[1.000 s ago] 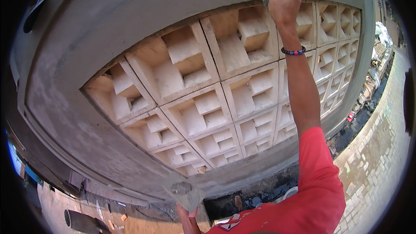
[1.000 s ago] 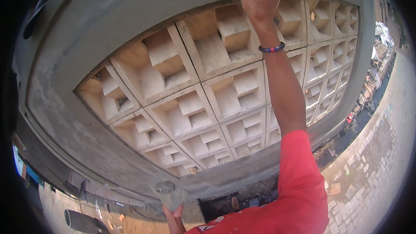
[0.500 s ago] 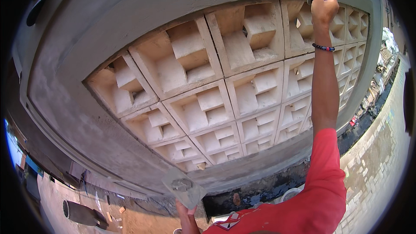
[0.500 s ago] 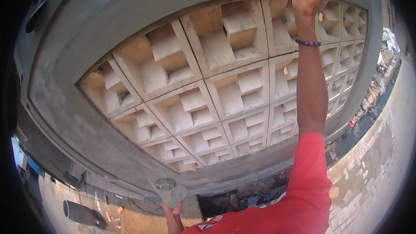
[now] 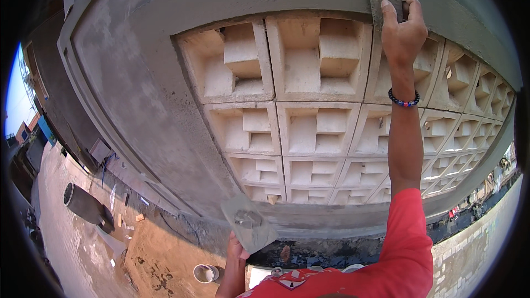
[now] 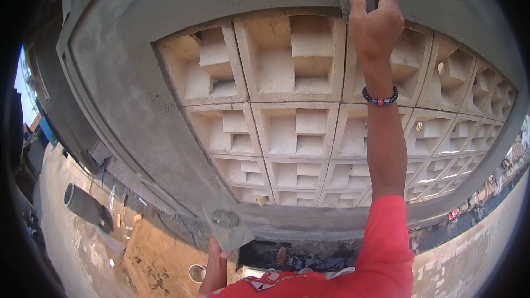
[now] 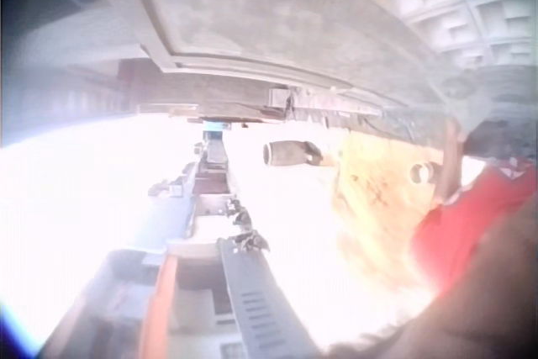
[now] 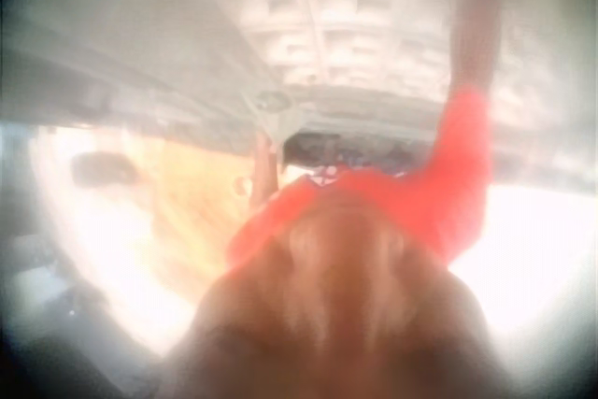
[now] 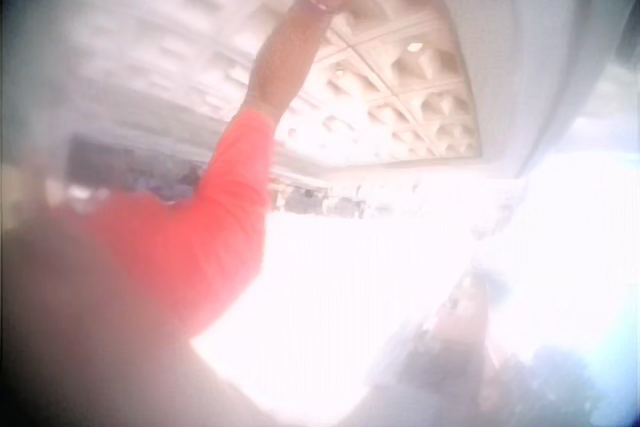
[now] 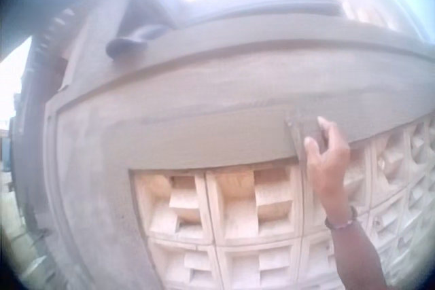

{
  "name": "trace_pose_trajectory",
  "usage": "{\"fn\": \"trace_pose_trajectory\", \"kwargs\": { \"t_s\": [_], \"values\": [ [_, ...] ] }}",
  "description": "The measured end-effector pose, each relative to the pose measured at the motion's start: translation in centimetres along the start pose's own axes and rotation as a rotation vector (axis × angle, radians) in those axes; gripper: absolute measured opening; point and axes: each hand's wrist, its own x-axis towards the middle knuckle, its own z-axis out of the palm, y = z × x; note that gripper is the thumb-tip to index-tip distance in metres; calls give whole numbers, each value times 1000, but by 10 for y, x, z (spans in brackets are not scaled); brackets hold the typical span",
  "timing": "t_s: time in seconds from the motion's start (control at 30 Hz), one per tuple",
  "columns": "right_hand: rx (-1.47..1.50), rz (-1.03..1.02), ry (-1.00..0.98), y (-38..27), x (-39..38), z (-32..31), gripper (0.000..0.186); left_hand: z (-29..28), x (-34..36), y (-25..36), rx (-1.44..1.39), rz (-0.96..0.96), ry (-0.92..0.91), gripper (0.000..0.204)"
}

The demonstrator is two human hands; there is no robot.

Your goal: The person scoops cement from a bucket and applies it to a decorative ceiling using a trowel and a smaller finishing tool. They repeatedly smooth and shape the cement along the ceiling's grid pattern.

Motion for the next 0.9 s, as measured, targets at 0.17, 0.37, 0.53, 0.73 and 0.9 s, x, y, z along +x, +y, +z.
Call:
{"fn": "trace_pose_trajectory", "kwargs": {
  "t_s": [0.17, 0.37, 0.53, 0.73, 0.9],
  "values": [
    [74, -123, -74, -101, -41, 72, 33, -36, -12, 17, 12, 44, 62, 40],
    [505, -138, -530, -200, -116, 107, 33, -35, -24, 41, -111, 84, 90, 49],
    [583, -4, -401, -182, -88, 54, 35, -47, -21, 55, -19, 102, 92, 49],
    [689, 432, -101, -91, -28, 13, 39, -30, -19, 70, -67, 86, 56, 41],
    [1244, 898, -550, -104, -88, -20, 50, -34, -8, 77, -133, 37, -36, 51]
  ]
}}
